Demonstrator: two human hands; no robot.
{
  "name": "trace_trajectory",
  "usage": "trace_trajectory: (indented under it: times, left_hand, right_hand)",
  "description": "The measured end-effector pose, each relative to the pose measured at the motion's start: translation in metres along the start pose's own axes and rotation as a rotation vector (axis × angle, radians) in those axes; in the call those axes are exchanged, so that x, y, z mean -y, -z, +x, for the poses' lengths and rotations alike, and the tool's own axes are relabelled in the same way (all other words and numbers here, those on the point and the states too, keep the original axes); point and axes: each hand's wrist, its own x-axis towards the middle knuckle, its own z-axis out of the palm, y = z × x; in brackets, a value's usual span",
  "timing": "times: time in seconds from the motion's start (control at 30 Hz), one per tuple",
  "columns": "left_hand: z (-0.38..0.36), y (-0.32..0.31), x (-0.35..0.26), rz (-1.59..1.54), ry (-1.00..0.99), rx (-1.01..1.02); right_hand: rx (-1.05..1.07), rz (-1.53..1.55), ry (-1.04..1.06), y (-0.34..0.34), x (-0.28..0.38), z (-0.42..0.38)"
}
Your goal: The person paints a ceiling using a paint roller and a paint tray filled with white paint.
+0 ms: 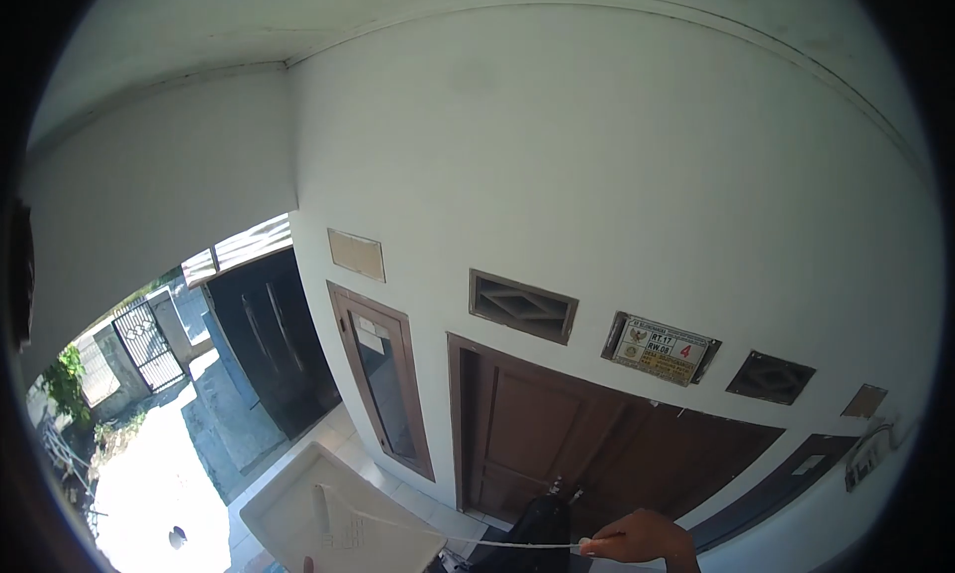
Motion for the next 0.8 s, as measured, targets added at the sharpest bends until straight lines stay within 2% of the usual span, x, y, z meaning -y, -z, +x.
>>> trace_trajectory:
  times: [0.07,0.1,0.2,0.33,0.37,0.43,0.57,0.8]
  left_hand:
    - [-0.003,-0.004,-0.009,0.004,0.047,-0.012]
    - [-0.001,-0.007,-0.002,-0.199,0.037,-0.036]
    - [-0.018,-0.017,-0.037,-0.072,0.129,-0.050]
    - [-0.012,-0.014,-0.030,-0.014,0.165,-0.126]
    - [-0.014,-0.014,-0.032,-0.001,0.177,-0.122]
    - [-0.012,-0.012,-0.029,-0.002,0.185,-0.120]
    - [-0.011,-0.013,-0.033,0.030,0.200,-0.108]
    - [-0.012,-0.014,-0.030,-0.072,0.164,-0.123]
  right_hand:
    - [-0.130,-0.111,0.124,0.005,0.015,-0.006]
    - [-0.167,-0.162,0.088,0.006,0.024,-0.007]
    - [-0.327,-0.161,0.253,0.001,0.020,-0.008]
    - [-0.350,-0.198,0.187,-0.010,0.024,-0.004]
    - [-0.364,-0.142,0.223,-0.013,0.014,-0.002]
    - [-0.321,-0.093,0.186,-0.019,-0.005,0.003]
    - [-0.241,0.023,0.075,-0.026,0.001,0.012]
    - [-0.073,0.408,0.149,-0.058,-0.016,0.038]
